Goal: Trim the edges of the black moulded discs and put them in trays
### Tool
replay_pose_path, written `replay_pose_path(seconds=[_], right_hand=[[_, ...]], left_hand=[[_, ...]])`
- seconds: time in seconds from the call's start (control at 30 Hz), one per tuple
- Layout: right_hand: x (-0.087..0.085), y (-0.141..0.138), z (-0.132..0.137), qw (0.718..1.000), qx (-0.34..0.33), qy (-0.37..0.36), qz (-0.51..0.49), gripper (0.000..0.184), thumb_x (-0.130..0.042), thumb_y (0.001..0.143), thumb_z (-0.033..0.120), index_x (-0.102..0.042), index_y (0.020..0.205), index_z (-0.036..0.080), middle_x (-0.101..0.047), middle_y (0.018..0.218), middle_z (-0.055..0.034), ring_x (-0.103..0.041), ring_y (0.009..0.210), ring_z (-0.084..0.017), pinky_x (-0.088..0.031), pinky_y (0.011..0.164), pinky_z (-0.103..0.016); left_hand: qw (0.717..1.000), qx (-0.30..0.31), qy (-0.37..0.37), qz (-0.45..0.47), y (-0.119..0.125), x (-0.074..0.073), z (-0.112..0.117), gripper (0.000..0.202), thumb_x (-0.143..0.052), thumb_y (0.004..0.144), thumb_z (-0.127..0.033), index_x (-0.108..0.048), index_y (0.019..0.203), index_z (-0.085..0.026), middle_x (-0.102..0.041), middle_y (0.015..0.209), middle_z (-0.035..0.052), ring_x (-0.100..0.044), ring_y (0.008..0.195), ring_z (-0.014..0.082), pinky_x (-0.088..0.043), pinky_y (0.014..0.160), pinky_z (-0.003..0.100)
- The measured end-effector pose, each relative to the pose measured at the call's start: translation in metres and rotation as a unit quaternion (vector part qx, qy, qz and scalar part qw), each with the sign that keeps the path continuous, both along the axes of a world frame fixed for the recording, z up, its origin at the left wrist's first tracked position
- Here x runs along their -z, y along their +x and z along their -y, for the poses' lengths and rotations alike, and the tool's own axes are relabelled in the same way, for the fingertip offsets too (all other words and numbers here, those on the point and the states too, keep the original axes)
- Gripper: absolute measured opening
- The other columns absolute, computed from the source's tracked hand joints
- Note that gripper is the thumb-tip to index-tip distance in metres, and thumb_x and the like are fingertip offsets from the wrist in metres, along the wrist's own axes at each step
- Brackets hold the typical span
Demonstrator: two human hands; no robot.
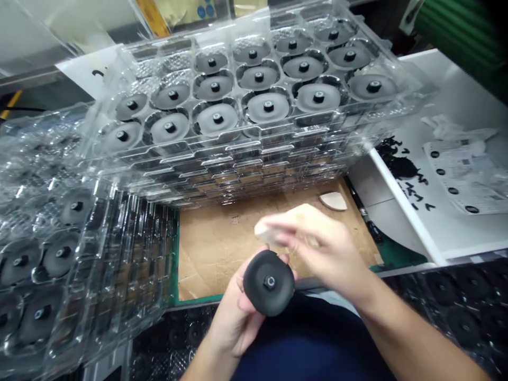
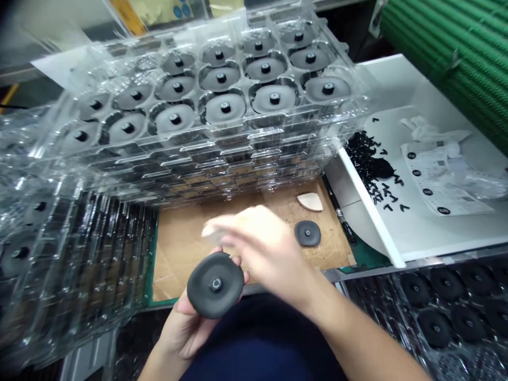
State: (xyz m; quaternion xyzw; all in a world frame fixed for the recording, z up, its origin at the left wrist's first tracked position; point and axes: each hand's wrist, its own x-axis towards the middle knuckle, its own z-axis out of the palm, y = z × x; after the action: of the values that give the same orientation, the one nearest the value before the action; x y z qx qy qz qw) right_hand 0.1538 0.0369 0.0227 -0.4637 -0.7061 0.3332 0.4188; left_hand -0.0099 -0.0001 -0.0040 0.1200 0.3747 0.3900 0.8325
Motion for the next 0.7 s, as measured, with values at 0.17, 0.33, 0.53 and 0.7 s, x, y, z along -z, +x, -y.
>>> replay_pose_path(seconds=[0.17, 0.33, 0.53, 0.7], right_hand=[[0.074, 0.018, 0.002, 0.978, 0.057, -0.191, 0.067, 0.021, -0.053, 0.084, 0.025, -0.068, 0.099, 0.023, -0.066, 0.101, -0.0058, -0.064, 0.090, -0.020, -0.053, 0.077, -0.033], [0.115, 0.011, 0.045, 0.960, 0.096, -0.212, 0.155, 0.028, -0.053, 0.080, 0.026, -0.068, 0.103, 0.019, -0.058, 0.116, -0.0148, -0.065, 0.091, -0.028, -0.053, 0.079, -0.045], [0.128, 0.001, 0.054, 0.953, 0.135, -0.199, 0.184, 0.035, -0.046, 0.082, 0.026, -0.066, 0.108, 0.014, -0.061, 0.102, -0.0162, -0.065, 0.066, -0.024, -0.055, 0.063, -0.044], [0.089, 0.010, 0.022, 0.968, 0.147, -0.158, 0.130, 0.028, -0.046, 0.086, 0.026, -0.063, 0.107, 0.016, -0.068, 0.095, -0.0093, -0.065, 0.078, -0.021, -0.054, 0.069, -0.034]], left_hand=[[0.999, -0.024, -0.009, 0.036, -0.013, -0.004, 0.000, 0.054, -0.082, 0.059, -0.034, -0.065, 0.110, -0.028, -0.070, 0.112, 0.0031, -0.067, 0.098, 0.0220, -0.050, 0.088, 0.028], [0.999, -0.036, -0.013, 0.020, -0.017, -0.001, -0.003, 0.055, -0.081, 0.058, -0.039, -0.066, 0.110, -0.028, -0.069, 0.115, 0.0044, -0.066, 0.101, 0.0223, -0.050, 0.088, 0.028], [0.999, -0.034, -0.018, 0.009, -0.013, -0.002, -0.006, 0.055, -0.080, 0.058, -0.040, -0.066, 0.110, -0.029, -0.069, 0.113, 0.0031, -0.067, 0.097, 0.0211, -0.050, 0.087, 0.027], [1.000, -0.028, 0.003, 0.010, -0.009, -0.002, -0.006, 0.059, -0.081, 0.057, -0.041, -0.065, 0.112, -0.027, -0.068, 0.114, 0.0062, -0.066, 0.097, 0.0224, -0.050, 0.084, 0.027]])
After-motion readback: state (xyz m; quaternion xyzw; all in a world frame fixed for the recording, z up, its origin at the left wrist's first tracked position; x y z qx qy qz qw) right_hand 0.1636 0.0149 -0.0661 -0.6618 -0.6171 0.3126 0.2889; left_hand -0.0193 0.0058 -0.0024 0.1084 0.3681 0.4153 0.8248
